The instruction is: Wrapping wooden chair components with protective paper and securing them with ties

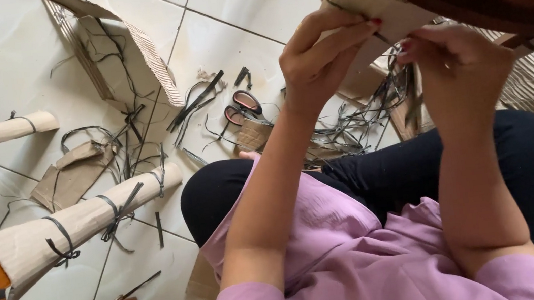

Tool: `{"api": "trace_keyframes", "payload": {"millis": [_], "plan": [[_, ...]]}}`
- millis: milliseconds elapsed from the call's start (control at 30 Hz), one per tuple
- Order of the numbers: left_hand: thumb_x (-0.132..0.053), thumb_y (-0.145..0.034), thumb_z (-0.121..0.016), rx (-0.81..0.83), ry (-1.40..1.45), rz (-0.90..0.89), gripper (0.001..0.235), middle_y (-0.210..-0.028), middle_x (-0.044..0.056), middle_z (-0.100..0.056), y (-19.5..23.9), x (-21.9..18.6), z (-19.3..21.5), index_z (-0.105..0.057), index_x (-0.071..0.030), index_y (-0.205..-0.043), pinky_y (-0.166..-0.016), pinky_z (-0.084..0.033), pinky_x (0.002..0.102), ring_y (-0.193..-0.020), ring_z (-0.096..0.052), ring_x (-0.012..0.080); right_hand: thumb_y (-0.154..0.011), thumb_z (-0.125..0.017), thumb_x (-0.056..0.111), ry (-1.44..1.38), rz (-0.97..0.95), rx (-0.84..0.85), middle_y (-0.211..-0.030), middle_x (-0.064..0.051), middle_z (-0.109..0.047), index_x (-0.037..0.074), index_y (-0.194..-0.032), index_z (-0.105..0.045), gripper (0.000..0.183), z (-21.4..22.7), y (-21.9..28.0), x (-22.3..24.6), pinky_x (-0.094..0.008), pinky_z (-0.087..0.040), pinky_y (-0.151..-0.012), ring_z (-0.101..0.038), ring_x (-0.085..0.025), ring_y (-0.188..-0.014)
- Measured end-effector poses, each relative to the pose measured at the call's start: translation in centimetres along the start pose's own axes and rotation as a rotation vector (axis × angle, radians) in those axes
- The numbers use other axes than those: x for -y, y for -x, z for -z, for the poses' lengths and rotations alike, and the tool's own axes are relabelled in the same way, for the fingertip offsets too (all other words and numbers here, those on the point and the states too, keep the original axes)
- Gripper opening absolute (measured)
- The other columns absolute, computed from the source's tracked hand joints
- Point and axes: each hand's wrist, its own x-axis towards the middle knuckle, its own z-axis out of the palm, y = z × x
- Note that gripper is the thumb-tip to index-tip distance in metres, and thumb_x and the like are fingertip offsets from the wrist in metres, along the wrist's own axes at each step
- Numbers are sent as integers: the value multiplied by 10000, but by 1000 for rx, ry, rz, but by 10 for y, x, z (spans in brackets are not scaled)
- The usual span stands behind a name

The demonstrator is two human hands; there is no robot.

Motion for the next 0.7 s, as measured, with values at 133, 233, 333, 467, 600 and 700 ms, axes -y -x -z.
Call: {"api": "trace_keyframes", "payload": {"millis": [133,233,333,467,600,700], "plan": [[35,-964,-714,-6,-17,54,151,-1069,53,-633,1,-5,-1,-727,-75,-1067,-723,-570,299,-870,-686,188,-1082,-730,-238,138,68,16,-949,-196,-759,-137,-1035,-790,128,5,9,28,-368,-594,-798,-755,-283,-891],[20,-1004,-658,19,-24,17,134,-1085,104,-622,-4,-5,2,-706,-55,-1104,-813,-621,325,-946,-690,235,-1048,-726,-214,210,161,6,-921,-175,-774,-91,-964,-806,170,3,16,37,-338,-534,-729,-750,-266,-846],[6,-986,-678,39,15,-61,95,-1064,93,-604,-8,-3,5,-716,-44,-1057,-796,-597,336,-917,-664,238,-1052,-692,-260,159,100,-13,-843,-156,-735,-112,-1029,-786,176,4,21,44,-296,-455,-658,-680,-211,-735],[-18,-975,-708,70,-69,-133,75,-1081,68,-604,-11,-4,1,-717,-52,-1041,-821,-559,364,-900,-667,226,-1086,-668,-215,133,129,11,-933,-215,-720,-123,-1207,-695,155,6,26,32,-402,-558,-779,-720,-300,-835],[-16,-936,-775,30,-192,-156,104,-1110,73,-587,-7,-4,-2,-710,-51,-1010,-799,-597,355,-914,-677,209,-1184,-667,87,316,73,106,-983,-130,-745,-44,-1605,-482,479,3,28,35,-370,-511,-740,-670,-220,-812],[-4,-905,-801,10,-55,-82,98,-1186,143,-558,-4,-5,-1,-721,34,-947,-945,-657,332,-1048,-679,237,-1135,-626,-8,255,-76,206,-962,-89,-742,67,-1697,-262,674,-3,28,32,-353,-552,-876,-685,-197,-856]]}}
